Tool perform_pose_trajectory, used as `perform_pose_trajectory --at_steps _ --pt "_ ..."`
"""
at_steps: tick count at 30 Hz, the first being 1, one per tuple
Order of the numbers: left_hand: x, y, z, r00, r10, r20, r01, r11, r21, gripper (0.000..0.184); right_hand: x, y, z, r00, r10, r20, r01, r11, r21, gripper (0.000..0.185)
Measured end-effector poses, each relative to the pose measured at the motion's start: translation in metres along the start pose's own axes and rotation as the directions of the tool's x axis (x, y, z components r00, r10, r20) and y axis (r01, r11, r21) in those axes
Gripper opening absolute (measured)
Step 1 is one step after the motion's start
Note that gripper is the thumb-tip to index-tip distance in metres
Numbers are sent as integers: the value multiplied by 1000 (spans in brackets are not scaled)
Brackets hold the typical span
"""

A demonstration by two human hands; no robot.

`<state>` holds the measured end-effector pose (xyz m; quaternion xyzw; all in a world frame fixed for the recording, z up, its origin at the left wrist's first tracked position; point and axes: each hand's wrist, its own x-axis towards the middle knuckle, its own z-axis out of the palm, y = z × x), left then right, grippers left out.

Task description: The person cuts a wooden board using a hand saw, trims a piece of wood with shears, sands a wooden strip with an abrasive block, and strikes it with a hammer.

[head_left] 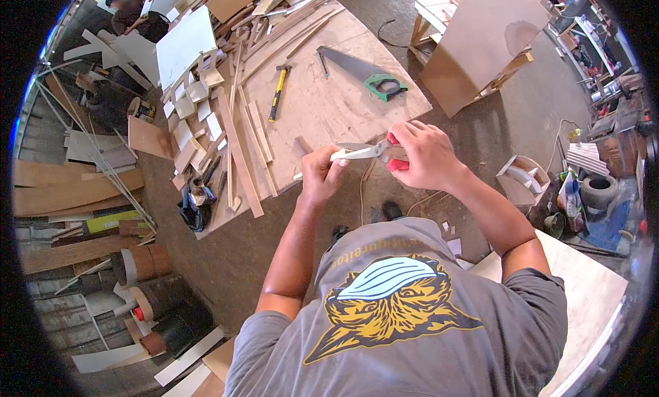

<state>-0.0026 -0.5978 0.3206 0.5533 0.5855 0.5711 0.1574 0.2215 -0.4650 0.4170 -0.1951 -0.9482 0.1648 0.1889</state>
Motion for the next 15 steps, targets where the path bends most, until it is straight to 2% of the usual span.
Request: perform_pose_trajectory --at_steps 3,9,12,15 --pt "-1 4 -6 998 -44 44 42 998 54 16 1 -3 -5 999 9 47 -7 999 -46 40" --pt "2 6 -13 995 39 97 -54 985 165 16 -6 1 9 992 65 111 -62 998 -32 39" --pt "0 3 -12 995 23 99 -40 984 172 15 -6 0 11 996 55 73 -50 997 -57 36" --pt "-2 7 -7 999 -3 42 -1 994 106 14 -6 5 15 986 131 107 -121 988 -95 34"
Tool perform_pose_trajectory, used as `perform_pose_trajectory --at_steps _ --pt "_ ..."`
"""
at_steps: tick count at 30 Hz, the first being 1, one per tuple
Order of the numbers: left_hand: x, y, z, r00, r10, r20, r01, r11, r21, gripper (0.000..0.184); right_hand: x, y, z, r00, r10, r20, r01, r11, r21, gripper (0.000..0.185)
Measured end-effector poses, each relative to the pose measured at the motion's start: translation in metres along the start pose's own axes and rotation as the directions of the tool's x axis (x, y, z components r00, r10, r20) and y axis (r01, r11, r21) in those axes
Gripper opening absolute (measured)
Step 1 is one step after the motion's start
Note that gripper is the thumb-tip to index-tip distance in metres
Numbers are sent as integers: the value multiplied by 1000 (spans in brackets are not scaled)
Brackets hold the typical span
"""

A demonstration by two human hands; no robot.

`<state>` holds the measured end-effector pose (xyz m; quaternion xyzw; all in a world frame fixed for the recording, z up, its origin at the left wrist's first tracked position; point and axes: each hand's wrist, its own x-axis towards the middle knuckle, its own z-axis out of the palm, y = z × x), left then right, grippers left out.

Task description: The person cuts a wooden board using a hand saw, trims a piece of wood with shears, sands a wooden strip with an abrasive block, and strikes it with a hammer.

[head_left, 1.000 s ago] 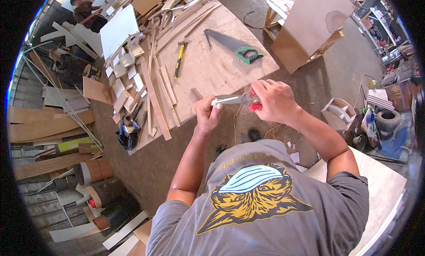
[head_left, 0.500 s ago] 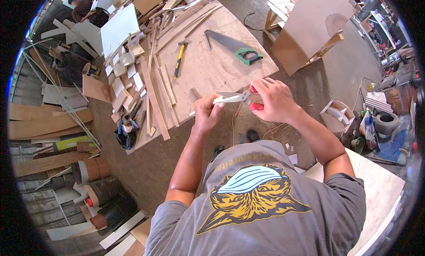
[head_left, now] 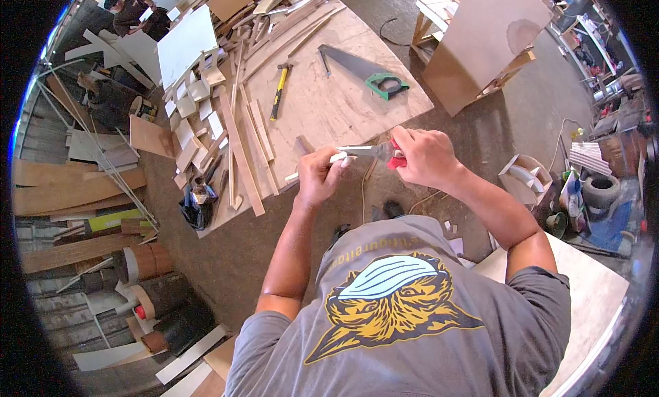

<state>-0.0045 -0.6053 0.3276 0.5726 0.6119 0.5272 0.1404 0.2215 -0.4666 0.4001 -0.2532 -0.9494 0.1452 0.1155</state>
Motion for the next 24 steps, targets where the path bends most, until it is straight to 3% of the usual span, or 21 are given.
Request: perform_pose_trajectory --at_steps 3,6,9,12,16,24 --pt "4 5 1 999 -40 -33 42 995 88 21 3 11 8 992 -28 -120 39 996 85 34" --pt "10 2 2 976 -209 -67 195 966 -172 32 10 12 5 977 26 -213 13 984 177 36" --pt "10 2 4 977 -205 -55 184 948 -259 41 7 -1 -5 987 76 -144 -41 972 233 38" --pt "11 0 8 983 -180 -38 165 952 -256 41 5 -7 6 985 18 -171 25 969 246 38" --pt "8 0 10 984 -175 -33 160 949 -272 43 5 -12 6 992 48 -118 -16 965 261 38" --pt "2 -5 12 982 -190 -17 178 946 -269 41 -1 -17 8 988 14 -157 11 988 156 34"
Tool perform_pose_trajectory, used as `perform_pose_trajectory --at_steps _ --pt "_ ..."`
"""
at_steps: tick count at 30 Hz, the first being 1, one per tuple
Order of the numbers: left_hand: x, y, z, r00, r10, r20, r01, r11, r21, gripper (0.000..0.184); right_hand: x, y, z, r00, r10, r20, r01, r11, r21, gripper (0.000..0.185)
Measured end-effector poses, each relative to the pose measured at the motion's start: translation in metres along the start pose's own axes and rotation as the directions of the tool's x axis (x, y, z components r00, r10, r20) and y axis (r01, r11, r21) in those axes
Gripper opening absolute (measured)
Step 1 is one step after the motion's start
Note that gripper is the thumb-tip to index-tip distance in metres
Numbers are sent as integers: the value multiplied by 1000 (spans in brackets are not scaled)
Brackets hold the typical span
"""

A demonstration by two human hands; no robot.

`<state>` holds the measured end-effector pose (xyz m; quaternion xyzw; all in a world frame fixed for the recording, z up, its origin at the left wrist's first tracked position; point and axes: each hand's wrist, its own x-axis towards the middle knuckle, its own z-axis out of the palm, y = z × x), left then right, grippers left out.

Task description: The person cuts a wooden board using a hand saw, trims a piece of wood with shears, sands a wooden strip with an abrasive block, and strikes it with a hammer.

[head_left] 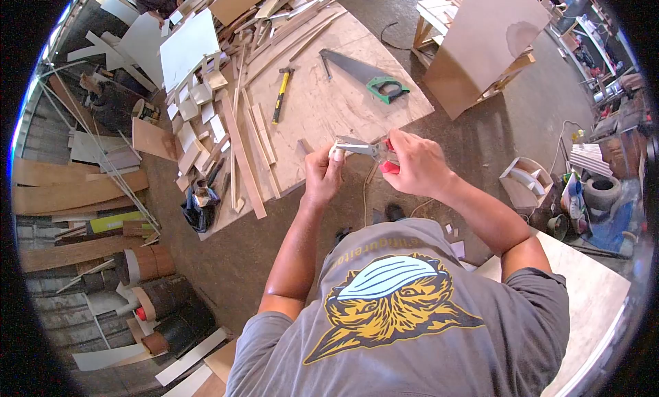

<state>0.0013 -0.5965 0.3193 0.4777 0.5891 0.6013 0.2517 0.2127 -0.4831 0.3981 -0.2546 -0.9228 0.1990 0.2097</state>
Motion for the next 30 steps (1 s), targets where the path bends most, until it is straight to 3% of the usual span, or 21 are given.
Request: perform_pose_trajectory --at_steps 4,7,9,12,13,15,18,22,24,30 --pt "-1 5 -1 1000 -4 17 3 998 69 41 0 8 1 989 103 103 -99 994 -45 36" --pt "0 4 2 999 -40 11 39 997 64 44 4 16 0 987 128 94 -126 992 -24 36" --pt "3 6 5 998 -61 4 61 998 9 47 7 20 -4 998 56 16 -56 998 11 36" --pt "2 11 4 919 -384 84 390 866 -314 50 12 26 -14 998 -23 -59 24 1000 11 37" --pt "2 11 1 919 -373 125 394 869 -301 50 12 27 -18 996 -44 -78 44 999 5 37" --pt "3 9 -7 913 -350 210 398 876 -273 51 13 27 -21 998 -35 -44 37 999 29 38" --pt "2 -5 -3 964 -164 210 252 817 -518 46 12 27 -17 1000 2 -20 -1 999 47 39" --pt "1 -3 -4 969 -210 128 246 852 -463 40 13 21 -15 998 70 7 -70 993 93 40" --pt "5 -2 -7 986 -116 119 154 909 -387 37 13 22 -13 999 48 -5 -48 996 75 39" --pt "7 35 -6 994 -111 -3 104 942 -319 41 21 23 -21 998 -33 -47 33 999 9 40"
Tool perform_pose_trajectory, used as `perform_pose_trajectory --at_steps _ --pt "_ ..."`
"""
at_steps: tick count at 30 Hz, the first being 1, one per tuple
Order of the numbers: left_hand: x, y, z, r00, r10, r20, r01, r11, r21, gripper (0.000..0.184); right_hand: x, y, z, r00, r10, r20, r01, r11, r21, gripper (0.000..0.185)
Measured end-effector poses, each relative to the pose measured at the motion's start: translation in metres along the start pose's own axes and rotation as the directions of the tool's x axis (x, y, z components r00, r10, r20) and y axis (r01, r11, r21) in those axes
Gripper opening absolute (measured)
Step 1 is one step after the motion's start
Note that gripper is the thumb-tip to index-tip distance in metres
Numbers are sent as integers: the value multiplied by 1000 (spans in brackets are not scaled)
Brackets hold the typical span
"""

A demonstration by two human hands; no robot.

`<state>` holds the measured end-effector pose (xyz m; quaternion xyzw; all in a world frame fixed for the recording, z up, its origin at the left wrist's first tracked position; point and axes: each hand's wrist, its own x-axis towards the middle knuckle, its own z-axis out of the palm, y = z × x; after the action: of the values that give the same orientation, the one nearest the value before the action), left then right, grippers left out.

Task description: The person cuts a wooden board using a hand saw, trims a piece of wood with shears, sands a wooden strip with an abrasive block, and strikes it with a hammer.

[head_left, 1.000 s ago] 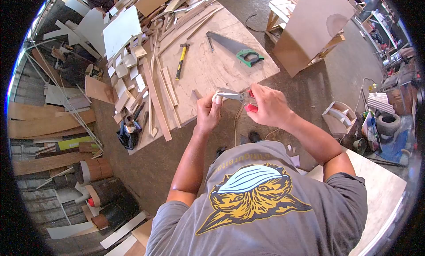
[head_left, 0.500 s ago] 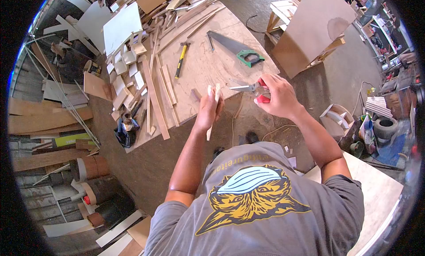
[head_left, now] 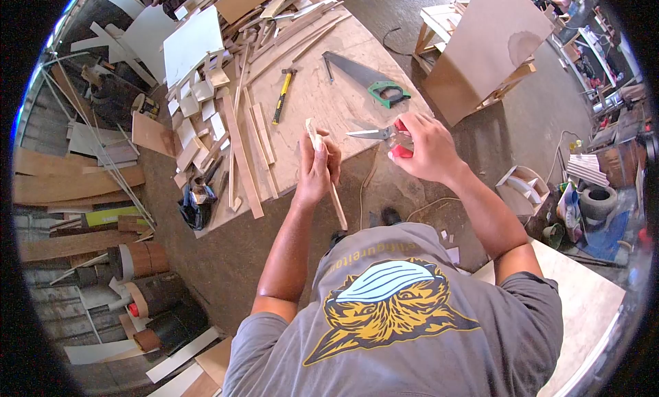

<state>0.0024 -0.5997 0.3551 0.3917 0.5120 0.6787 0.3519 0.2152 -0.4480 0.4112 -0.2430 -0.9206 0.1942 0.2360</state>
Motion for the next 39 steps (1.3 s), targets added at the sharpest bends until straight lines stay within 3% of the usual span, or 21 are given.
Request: perform_pose_trajectory --at_steps 7,12,24,31,39 --pt "-1 15 -2 991 -117 59 102 970 219 41 12 -9 -19 990 -124 -74 112 983 -148 41" --pt "-6 23 -3 989 -119 91 86 949 303 37 12 -18 -23 994 -111 2 111 989 -98 39" --pt "-7 14 -10 980 -24 200 -28 967 254 41 6 -29 -25 991 -44 130 49 998 -33 36" --pt "-14 12 -13 978 -84 192 38 972 231 37 -3 -30 -15 986 -7 166 33 988 -150 37" --pt "-25 4 -32 974 -177 139 138 959 247 38 -6 -22 28 979 74 189 -66 997 -48 37"
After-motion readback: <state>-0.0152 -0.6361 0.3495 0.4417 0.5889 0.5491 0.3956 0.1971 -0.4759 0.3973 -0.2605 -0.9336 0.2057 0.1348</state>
